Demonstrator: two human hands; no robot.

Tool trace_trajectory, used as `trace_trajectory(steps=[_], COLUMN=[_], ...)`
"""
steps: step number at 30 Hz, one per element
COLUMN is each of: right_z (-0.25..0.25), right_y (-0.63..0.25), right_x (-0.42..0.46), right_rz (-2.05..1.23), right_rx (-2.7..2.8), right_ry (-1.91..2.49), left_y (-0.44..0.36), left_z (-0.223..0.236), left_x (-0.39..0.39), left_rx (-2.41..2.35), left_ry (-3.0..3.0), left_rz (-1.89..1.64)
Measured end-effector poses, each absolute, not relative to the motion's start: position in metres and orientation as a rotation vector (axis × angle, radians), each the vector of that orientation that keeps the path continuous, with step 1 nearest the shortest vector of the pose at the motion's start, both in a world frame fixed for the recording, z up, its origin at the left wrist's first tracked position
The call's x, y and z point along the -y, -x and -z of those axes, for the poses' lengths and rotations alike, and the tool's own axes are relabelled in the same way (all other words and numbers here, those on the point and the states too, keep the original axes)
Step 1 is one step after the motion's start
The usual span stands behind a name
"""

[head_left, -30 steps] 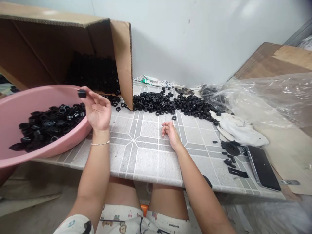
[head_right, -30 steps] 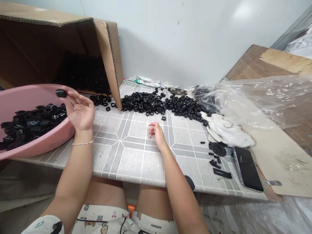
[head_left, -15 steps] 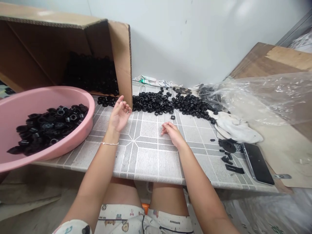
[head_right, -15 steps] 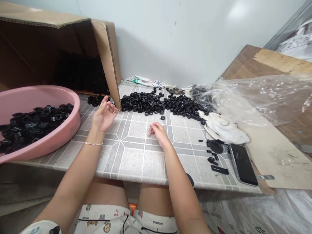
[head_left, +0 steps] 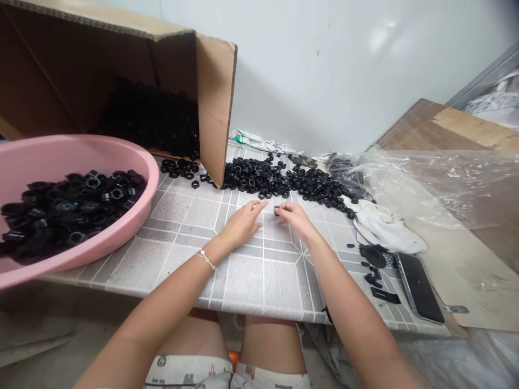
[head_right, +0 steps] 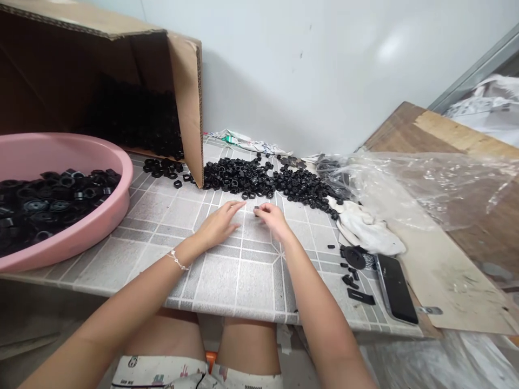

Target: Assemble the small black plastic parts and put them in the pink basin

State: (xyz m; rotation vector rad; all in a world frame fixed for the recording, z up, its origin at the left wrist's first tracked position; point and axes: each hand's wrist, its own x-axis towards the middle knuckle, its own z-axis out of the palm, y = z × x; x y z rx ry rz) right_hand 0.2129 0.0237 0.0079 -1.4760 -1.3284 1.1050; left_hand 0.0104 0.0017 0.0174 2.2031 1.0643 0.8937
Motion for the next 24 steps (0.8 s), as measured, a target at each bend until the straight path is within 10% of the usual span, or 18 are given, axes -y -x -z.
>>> trace_trajectory(steps=[6,14,24], right_z=[-0.008,0.015,0.02], right_y=[-0.184,-0.294,-0.317], right_x=[-0.002,-0.094,-0.095], right_rz=[-1.302,-0.188,-0.151], right_rx=[1.361,1.427,1.565], right_ry=[1.2,1.923,1.979], left_y=[-0.022,-0.022,-0.025], left_z=[-0.001,0.003,-0.002], left_x=[-0.003,-0.005,0.0], left_rx=[-1.003,-0.935,-0.992], left_ry=[-2.161,-2.022,-1.763], left_rz=[-0.934,-0.922,-0.919])
